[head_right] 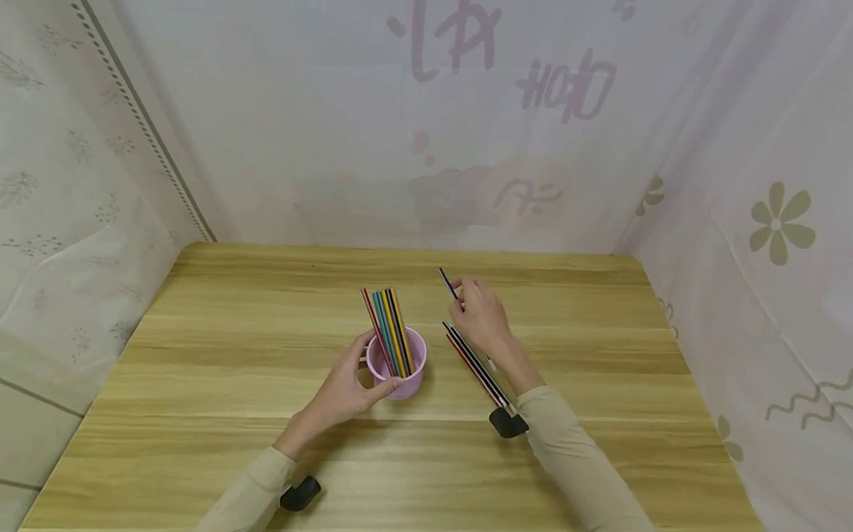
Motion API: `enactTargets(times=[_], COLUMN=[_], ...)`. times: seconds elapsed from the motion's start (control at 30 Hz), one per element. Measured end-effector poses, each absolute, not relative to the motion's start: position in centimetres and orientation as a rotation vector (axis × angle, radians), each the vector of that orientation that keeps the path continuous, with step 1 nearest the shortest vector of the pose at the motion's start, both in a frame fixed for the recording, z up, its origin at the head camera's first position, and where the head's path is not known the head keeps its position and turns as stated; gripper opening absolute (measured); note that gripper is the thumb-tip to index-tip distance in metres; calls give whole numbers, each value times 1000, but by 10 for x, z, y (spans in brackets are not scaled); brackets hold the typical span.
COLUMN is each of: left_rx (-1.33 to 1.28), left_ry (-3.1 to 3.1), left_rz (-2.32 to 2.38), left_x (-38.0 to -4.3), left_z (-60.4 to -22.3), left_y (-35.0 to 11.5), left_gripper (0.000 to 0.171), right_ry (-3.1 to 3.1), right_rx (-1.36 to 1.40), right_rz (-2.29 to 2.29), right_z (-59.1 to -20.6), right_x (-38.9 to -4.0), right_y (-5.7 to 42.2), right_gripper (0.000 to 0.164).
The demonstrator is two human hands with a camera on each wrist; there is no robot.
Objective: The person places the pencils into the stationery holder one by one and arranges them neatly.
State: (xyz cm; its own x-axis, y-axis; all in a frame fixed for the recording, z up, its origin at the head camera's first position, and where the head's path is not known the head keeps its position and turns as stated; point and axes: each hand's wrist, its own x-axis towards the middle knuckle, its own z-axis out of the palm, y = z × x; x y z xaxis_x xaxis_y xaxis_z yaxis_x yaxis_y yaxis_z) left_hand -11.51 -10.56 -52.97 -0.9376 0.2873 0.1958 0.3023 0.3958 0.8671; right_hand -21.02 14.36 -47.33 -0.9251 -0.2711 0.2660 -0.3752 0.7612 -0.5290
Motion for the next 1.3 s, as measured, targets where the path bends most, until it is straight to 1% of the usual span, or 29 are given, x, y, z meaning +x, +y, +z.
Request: enactTargets(times=[0.5, 0.77, 0.97, 1.3], left_rx=[-586, -559, -561, -564], left_ry=[-2575, -2584, -2576, -2577], left_rz=[-1611, -1637, -1642, -1651], left_x=[-114, -116, -116, -116], left_z=[-533, -532, -533, -533], left_y=[-106, -106, -106, -106], left_gripper=[91, 90, 90, 91], right_ry=[-2486, -2399, -2329, -2364], right_rx=[588, 574, 613, 673], right_rz=[1160, 1375, 1475, 1510], right_z=[-422, -405, -407, -431], right_x=[-191, -184, -182, -174], right_y=[112, 89, 74, 55], right_gripper=[31, 31, 31, 31])
